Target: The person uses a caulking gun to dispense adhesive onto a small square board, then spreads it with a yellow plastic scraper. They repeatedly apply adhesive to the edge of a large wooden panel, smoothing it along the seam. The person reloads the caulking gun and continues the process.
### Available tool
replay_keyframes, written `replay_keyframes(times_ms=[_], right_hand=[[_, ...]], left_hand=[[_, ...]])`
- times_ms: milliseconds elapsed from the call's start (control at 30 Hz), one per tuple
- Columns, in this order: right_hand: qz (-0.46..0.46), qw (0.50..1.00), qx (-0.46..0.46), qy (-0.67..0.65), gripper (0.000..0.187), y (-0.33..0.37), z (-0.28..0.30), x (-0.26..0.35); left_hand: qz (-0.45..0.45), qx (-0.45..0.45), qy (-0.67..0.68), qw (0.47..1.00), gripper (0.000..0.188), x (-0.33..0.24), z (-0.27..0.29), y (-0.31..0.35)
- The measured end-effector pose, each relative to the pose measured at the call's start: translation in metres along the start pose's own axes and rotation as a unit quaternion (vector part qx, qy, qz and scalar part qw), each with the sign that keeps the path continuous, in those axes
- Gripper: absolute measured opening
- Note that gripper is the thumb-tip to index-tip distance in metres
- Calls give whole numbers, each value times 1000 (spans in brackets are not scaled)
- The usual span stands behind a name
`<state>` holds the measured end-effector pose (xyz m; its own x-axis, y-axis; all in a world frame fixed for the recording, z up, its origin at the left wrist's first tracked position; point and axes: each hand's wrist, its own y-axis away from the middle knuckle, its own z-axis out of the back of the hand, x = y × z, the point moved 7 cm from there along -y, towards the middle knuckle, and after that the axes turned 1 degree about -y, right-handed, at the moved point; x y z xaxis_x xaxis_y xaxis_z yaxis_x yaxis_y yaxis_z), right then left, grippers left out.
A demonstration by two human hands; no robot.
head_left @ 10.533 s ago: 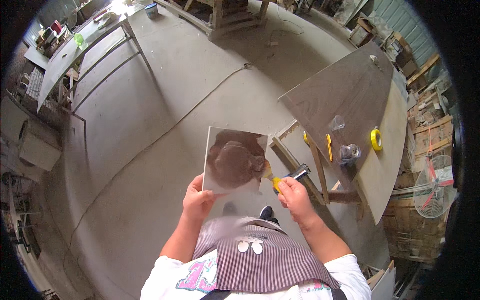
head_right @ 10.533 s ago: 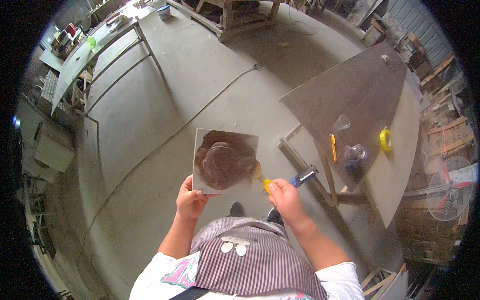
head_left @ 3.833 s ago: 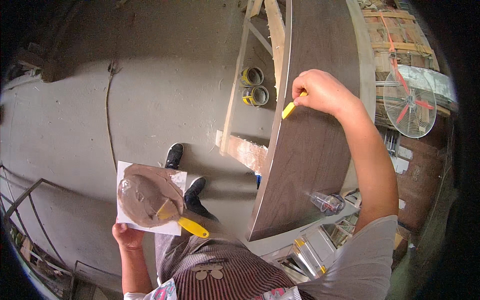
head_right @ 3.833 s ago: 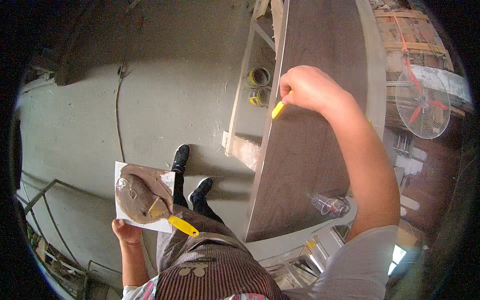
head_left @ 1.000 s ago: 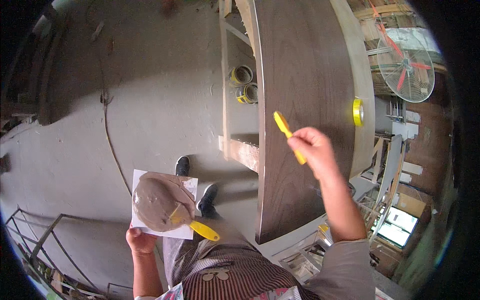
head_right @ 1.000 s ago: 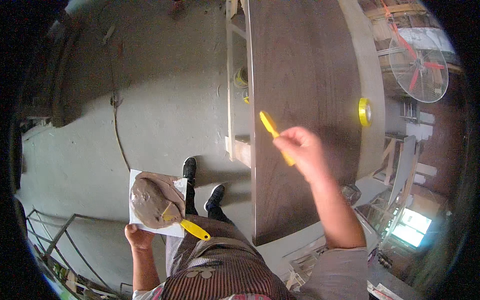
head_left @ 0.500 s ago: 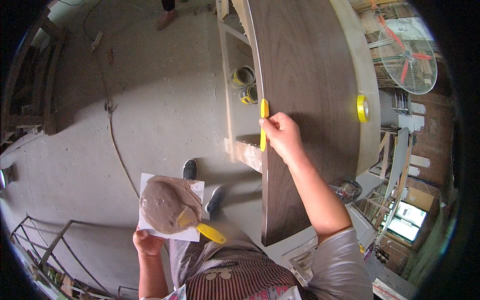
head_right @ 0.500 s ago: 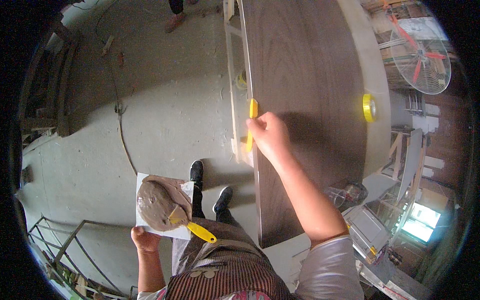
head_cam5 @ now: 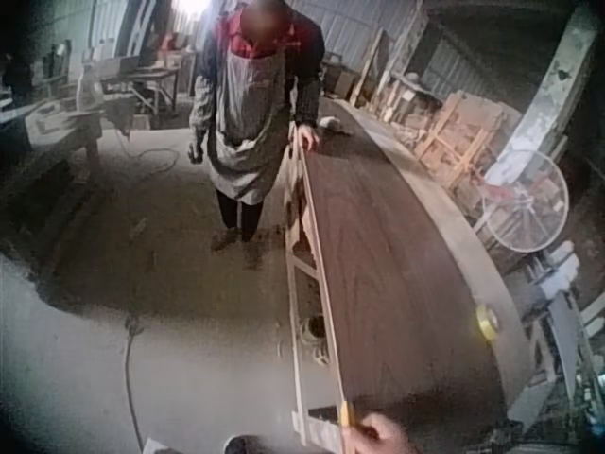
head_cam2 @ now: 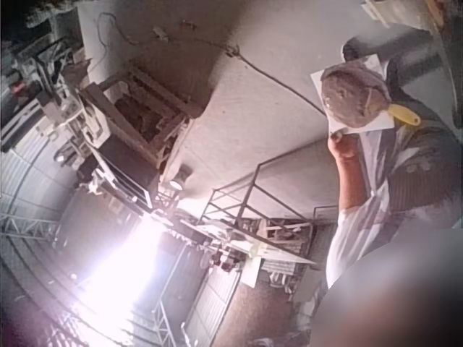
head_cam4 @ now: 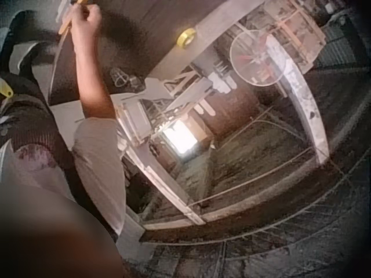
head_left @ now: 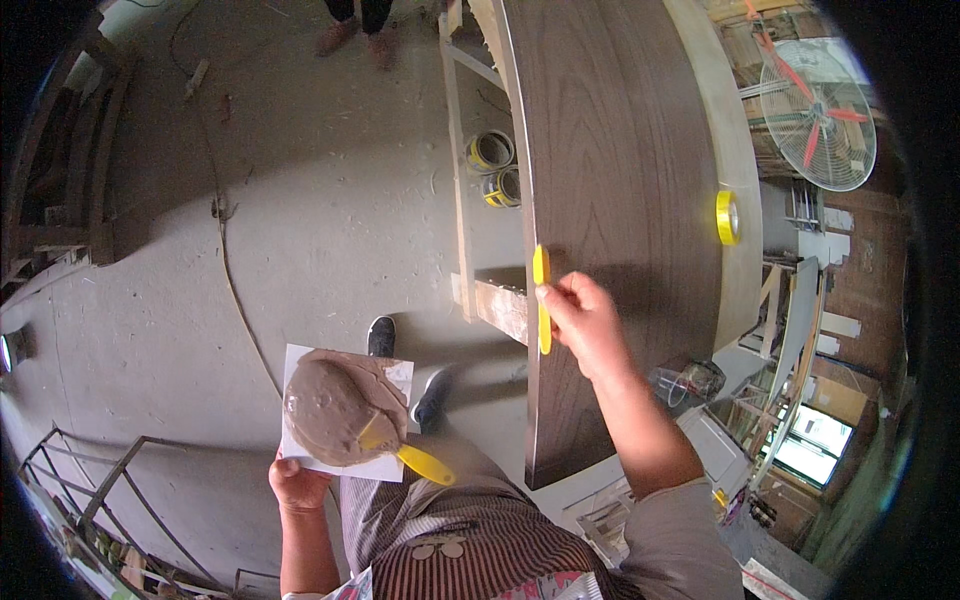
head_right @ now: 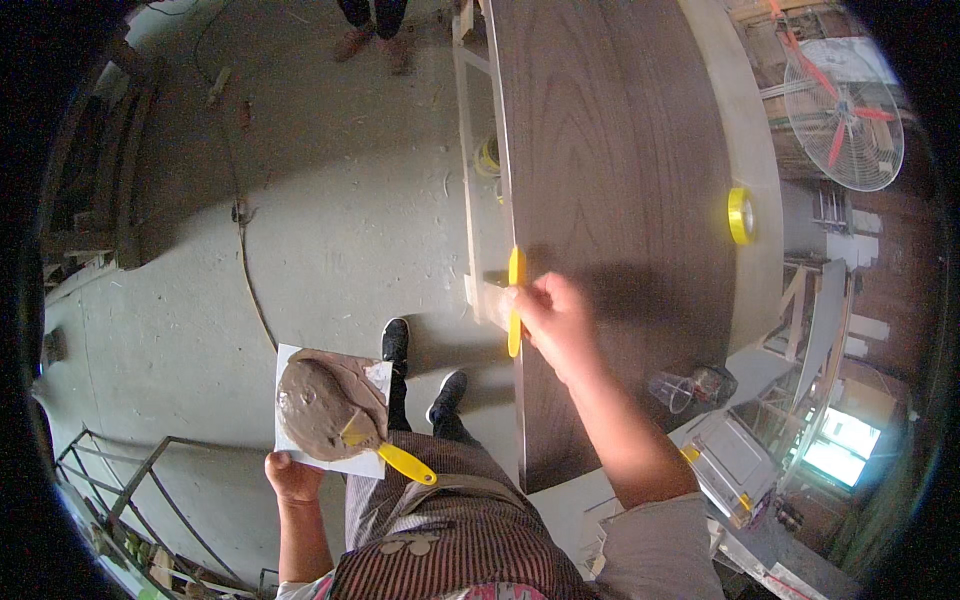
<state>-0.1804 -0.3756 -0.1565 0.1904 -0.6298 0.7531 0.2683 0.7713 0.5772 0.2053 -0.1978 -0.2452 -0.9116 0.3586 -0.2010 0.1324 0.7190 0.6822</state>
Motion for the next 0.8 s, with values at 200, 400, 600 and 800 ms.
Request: replay_keyframes(times_ms=[200, 400, 600, 800], right_hand=[[99, 993, 0, 66, 28, -58, -3, 30], [-10, 999, 0, 50, 27, -47, 1, -2], [-61, 998, 18, -26, 21, -15, -3, -22], [-51, 997, 32, -41, 17, 20, 1, -8]], left_hand=[[-6, 11, -3, 1000, 81, 2, 3, 1], [-5, 2, -11, 1000, 82, 3, 14, 2], [9, 16, -4, 1000, 81, 4, 12, 2], [12, 17, -10, 1000, 82, 3, 10, 0]])
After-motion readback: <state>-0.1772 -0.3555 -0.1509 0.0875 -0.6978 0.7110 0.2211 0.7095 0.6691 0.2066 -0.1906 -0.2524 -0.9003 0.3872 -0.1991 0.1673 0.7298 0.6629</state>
